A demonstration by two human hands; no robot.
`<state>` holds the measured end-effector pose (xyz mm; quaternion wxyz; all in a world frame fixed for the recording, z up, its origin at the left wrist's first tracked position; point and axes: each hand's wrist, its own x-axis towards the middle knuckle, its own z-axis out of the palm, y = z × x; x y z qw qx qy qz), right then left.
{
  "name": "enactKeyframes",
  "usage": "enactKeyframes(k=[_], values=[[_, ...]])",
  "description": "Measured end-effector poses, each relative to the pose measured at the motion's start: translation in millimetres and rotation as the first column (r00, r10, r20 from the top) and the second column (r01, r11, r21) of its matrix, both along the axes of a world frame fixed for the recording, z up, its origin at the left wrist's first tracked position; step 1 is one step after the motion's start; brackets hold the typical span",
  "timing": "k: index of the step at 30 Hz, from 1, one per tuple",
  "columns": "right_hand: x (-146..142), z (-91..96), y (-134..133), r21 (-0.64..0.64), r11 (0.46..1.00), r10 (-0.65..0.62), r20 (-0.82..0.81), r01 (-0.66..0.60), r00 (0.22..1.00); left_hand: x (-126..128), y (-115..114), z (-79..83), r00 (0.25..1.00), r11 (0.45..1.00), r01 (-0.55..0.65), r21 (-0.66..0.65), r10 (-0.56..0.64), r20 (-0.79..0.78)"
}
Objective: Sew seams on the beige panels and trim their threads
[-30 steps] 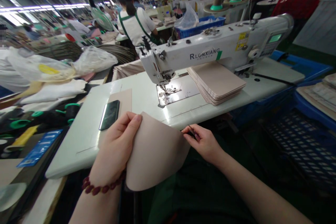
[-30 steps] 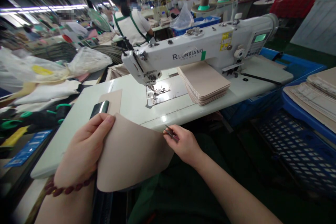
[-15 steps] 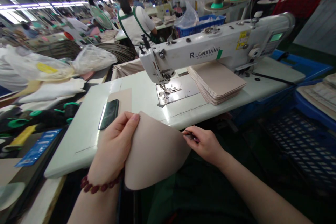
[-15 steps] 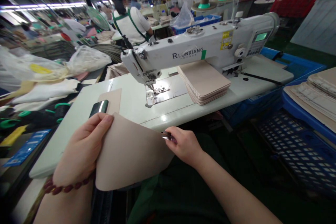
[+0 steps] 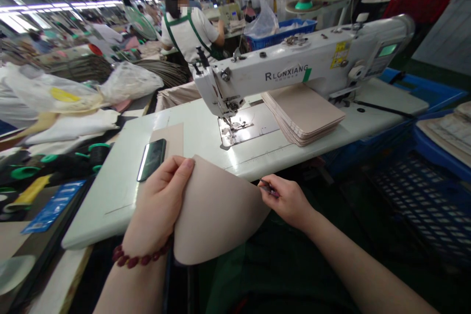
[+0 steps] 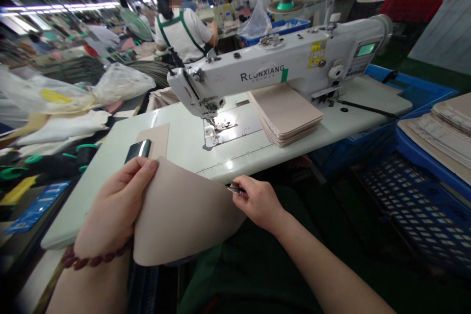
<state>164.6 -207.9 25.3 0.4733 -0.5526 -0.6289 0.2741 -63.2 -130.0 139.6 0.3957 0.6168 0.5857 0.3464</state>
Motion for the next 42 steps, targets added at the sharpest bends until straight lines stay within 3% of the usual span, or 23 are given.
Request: enactKeyframes(k=[7,12,18,20,23,27,31,33,36,42], values=[[1,5.8,0,-0.066,0.995,0.065,-0.159,-0.076,0.985,-3,6,-1.9,1.000,1.000,0.003,-0.016,-0.003,-0.001],[4,11.0,0,-0.100,0.993,0.032,-0.234,-0.057,0.972,-8,14,-0.9,1.000,1.000,-0.012,-0.003,0.012,0.016],[-2,34.2,-9,-0.159,0.955,0.206,-0.252,-0.251,0.946,-20,19,7.1,0.996,1.000,0.001,0.009,-0.002,0.087],[-7,41.5,-13,-0.176,0.954,0.203,-0.209,-0.242,0.956,-28,17,11.0,0.994,0.999,0.004,0.038,-0.008,0.105],[-17,51.0,-19,-0.180,0.964,0.167,-0.155,-0.195,0.974,-44,11,16.8,0.993,0.997,0.069,0.039,-0.072,0.095],[-29,61.2,-29,-0.184,0.957,0.206,-0.112,-0.224,0.972,-71,-1,22.7,0.941,0.938,0.327,-0.111,-0.334,-0.047],[-41,60.7,-38,-0.147,0.961,0.223,-0.081,-0.233,0.971,-95,-26,28.9,0.864,0.892,0.452,0.018,-0.433,-0.256],[-47,56.6,-41,-0.124,0.974,0.179,-0.097,-0.191,0.979,-103,-40,32.3,0.866,0.895,0.440,0.072,-0.402,-0.297],[-55,51.5,-46,-0.131,0.981,0.122,-0.148,-0.141,0.982,-110,-55,36.3,0.902,0.931,0.362,0.046,-0.338,-0.267],[-62,53.9,-50,-0.056,0.946,0.319,0.022,-0.318,0.947,-114,-65,40.8,0.911,0.943,0.330,0.031,-0.310,-0.272]])
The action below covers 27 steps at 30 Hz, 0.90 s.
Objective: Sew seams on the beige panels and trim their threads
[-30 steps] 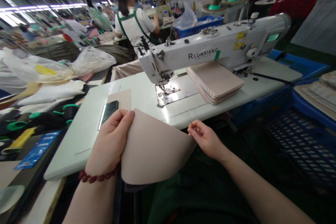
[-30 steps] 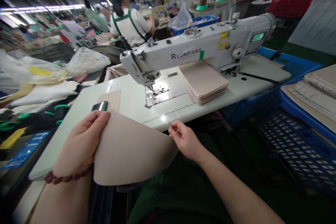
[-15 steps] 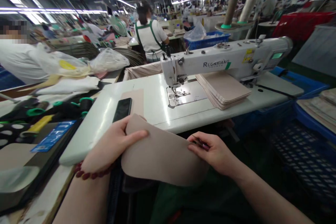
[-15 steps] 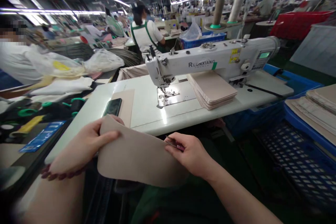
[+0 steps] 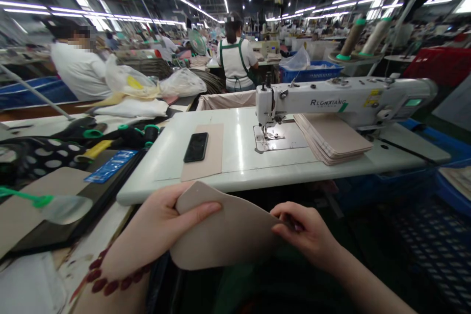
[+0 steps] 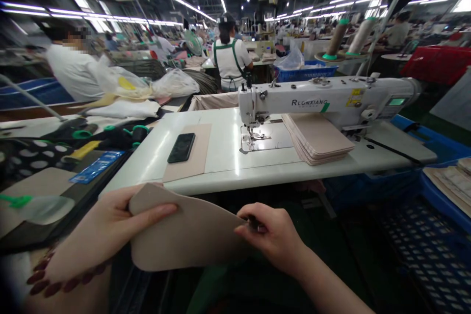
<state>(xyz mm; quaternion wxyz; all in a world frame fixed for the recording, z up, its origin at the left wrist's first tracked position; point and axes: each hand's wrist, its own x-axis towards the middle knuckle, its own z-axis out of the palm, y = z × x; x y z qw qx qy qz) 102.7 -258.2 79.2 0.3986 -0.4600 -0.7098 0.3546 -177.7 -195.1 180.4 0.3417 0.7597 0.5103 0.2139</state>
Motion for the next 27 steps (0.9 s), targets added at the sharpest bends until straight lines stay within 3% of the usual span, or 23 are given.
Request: enactKeyframes(k=[2,5,7,10,15,27], values=[[-2,-1.5,2,0.018,1.000,-0.014,-0.006,0.014,1.000,-2,-1,0.7,1.000,1.000,-0.017,-0.009,0.016,-0.010],[-2,-7.2,8,-0.081,0.973,-0.224,-0.105,0.217,0.969,-4,-1,1.9,0.999,1.000,0.002,0.011,-0.001,-0.033],[1,-11.1,12,-0.116,0.954,-0.291,-0.113,0.278,0.950,-5,1,2.9,0.998,0.998,0.053,0.027,-0.052,-0.037],[6,-15.2,17,-0.050,0.970,-0.241,-0.066,0.238,0.968,-4,5,3.5,0.994,0.994,0.104,0.036,-0.102,-0.048],[6,-17.9,23,0.060,0.971,-0.230,-0.023,0.231,0.973,6,15,1.7,0.994,0.996,0.080,0.046,-0.077,-0.082],[10,-16.4,25,0.122,0.982,-0.143,0.007,0.142,0.990,30,18,9.4,0.987,0.994,0.108,0.015,-0.106,-0.121]])
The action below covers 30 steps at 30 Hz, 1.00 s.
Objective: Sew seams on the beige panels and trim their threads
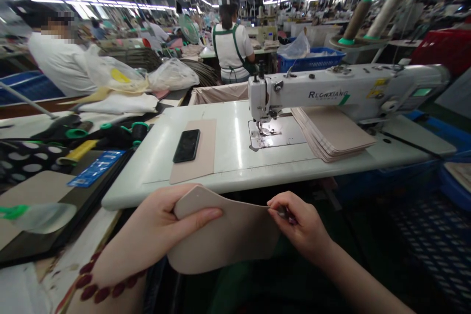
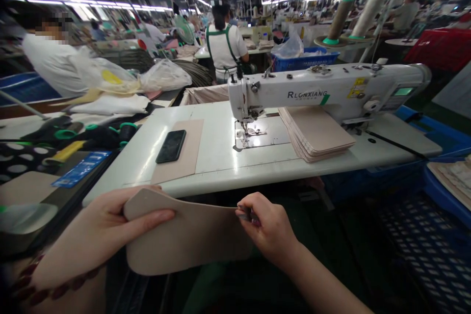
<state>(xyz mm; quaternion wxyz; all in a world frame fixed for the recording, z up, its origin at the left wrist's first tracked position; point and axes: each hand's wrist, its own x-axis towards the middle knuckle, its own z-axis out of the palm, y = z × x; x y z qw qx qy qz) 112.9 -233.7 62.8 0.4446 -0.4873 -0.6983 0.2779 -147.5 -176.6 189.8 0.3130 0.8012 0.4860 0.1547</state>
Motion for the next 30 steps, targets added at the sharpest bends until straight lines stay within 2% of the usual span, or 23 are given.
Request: enactKeyframes(k=[2,6,8,12,15,17,18,20,22,24,25,27,30], values=[[1,0.1,-1,-0.031,1.000,0.003,-0.014,-0.003,1.000,2,-1,0.6,1.000,1.000,-0.009,-0.010,0.009,-0.005],[5,5.7,-4,-0.208,0.974,-0.129,-0.159,0.095,0.979,3,-5,2.4,1.000,0.999,-0.020,-0.029,0.020,-0.005],[9,9.6,-3,-0.262,0.960,-0.152,-0.190,0.099,0.970,4,-6,3.2,1.000,1.000,-0.005,-0.027,0.005,-0.008],[21,6.7,4,-0.266,0.963,-0.108,-0.209,0.050,0.972,5,-6,2.6,1.000,1.000,0.014,0.004,-0.014,-0.009],[34,-3.7,11,-0.210,0.953,-0.259,-0.192,0.219,0.946,3,-5,0.9,1.000,1.000,0.010,0.000,-0.010,0.008],[42,-5.2,15,-0.201,0.940,-0.311,-0.165,0.276,0.936,3,-3,-0.4,1.000,1.000,0.008,-0.016,-0.008,0.019],[44,-2.4,17,-0.209,0.942,-0.298,-0.154,0.264,0.942,3,-1,-0.8,1.000,1.000,0.010,-0.018,-0.010,0.018],[44,9.6,21,-0.212,0.964,-0.199,-0.171,0.161,0.965,6,5,-0.7,1.000,1.000,0.027,-0.007,-0.027,-0.007],[38,24.9,26,-0.181,0.983,-0.032,-0.201,-0.005,0.979,10,17,2.7,0.999,0.999,0.045,0.016,-0.044,-0.032],[30,33.9,32,-0.165,0.972,0.138,-0.184,-0.168,0.973,12,33,11.6,0.999,0.999,0.034,0.033,-0.032,-0.039],[26,33.5,35,-0.179,0.961,0.186,-0.152,-0.212,0.971,12,43,18.1,0.999,0.999,0.004,0.049,-0.002,-0.034],[22,21.3,38,-0.257,0.941,0.200,-0.094,-0.218,0.975,10,65,33.3,0.995,0.991,-0.094,0.092,0.096,-0.019],[25,-17.9,32,-0.394,0.898,0.158,-0.131,-0.198,0.979,6,100,49.7,0.977,0.971,-0.208,0.114,0.212,-0.020]])
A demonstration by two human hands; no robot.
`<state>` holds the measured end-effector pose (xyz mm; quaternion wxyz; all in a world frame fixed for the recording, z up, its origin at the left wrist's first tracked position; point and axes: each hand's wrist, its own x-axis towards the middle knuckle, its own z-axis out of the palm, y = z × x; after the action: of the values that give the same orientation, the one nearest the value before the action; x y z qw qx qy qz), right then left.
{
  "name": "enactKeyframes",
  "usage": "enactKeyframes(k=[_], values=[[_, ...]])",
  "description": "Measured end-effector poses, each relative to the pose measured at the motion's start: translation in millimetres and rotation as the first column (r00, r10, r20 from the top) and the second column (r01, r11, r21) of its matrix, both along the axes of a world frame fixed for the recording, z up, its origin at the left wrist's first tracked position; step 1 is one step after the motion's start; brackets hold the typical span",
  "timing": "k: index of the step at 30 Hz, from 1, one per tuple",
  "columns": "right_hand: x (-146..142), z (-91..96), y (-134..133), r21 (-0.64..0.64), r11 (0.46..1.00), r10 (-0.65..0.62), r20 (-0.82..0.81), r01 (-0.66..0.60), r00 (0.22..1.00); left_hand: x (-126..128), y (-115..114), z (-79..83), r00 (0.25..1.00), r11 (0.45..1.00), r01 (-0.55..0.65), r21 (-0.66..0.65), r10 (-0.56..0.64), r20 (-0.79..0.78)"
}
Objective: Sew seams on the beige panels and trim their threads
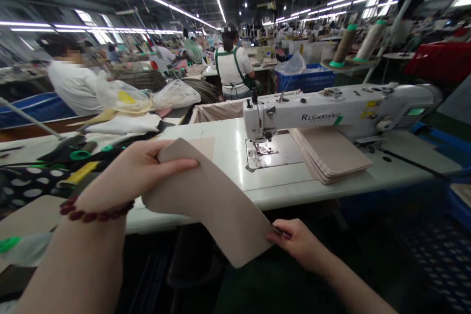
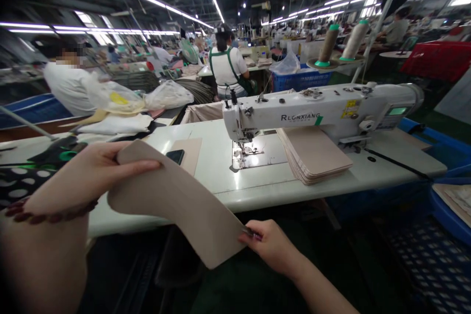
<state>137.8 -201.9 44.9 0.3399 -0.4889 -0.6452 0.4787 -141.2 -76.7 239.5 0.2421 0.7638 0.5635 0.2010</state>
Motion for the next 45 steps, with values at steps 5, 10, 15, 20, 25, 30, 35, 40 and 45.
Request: enactKeyframes(k=[5,10,15,20,25,30,35,40,45], values=[[19,-55.0,-20,-0.195,0.969,-0.152,0.017,0.152,0.988,13,61,-24.2,0.982,0.942,0.189,-0.278,-0.183,0.050],[40,-38.7,16,0.013,0.959,-0.283,0.136,0.284,0.949,48,103,-74.6,0.824,0.722,0.528,-0.447,-0.563,0.064],[40,-4.7,106,0.288,0.953,-0.206,0.390,0.094,0.898,64,103,-91.9,0.708,0.638,0.677,-0.367,-0.701,0.089],[2,-4.6,187,0.278,0.960,-0.141,0.447,0.012,0.883,52,82,-93.4,0.624,0.603,0.770,-0.210,-0.780,0.050],[-35,3.4,228,0.288,0.957,-0.061,0.284,-0.024,0.957,44,65,-88.5,0.609,0.577,0.785,-0.228,-0.786,0.108],[-15,16.2,191,0.235,0.965,-0.146,0.115,0.116,0.983,44,90,-96.8,0.644,0.630,0.765,-0.136,-0.758,0.106],[-4,-4.0,127,-0.002,0.998,-0.062,0.016,0.062,0.998,67,131,-125.8,0.768,0.768,0.640,-0.032,-0.639,0.041],[-8,-29.9,123,-0.147,0.950,-0.282,-0.013,0.277,0.959,90,138,-167.8,0.851,0.849,0.525,0.056,-0.525,-0.023],[-3,-25.6,138,-0.174,0.934,-0.320,-0.019,0.312,0.947,81,139,-200.1,0.882,0.880,0.467,0.092,-0.454,-0.127]])
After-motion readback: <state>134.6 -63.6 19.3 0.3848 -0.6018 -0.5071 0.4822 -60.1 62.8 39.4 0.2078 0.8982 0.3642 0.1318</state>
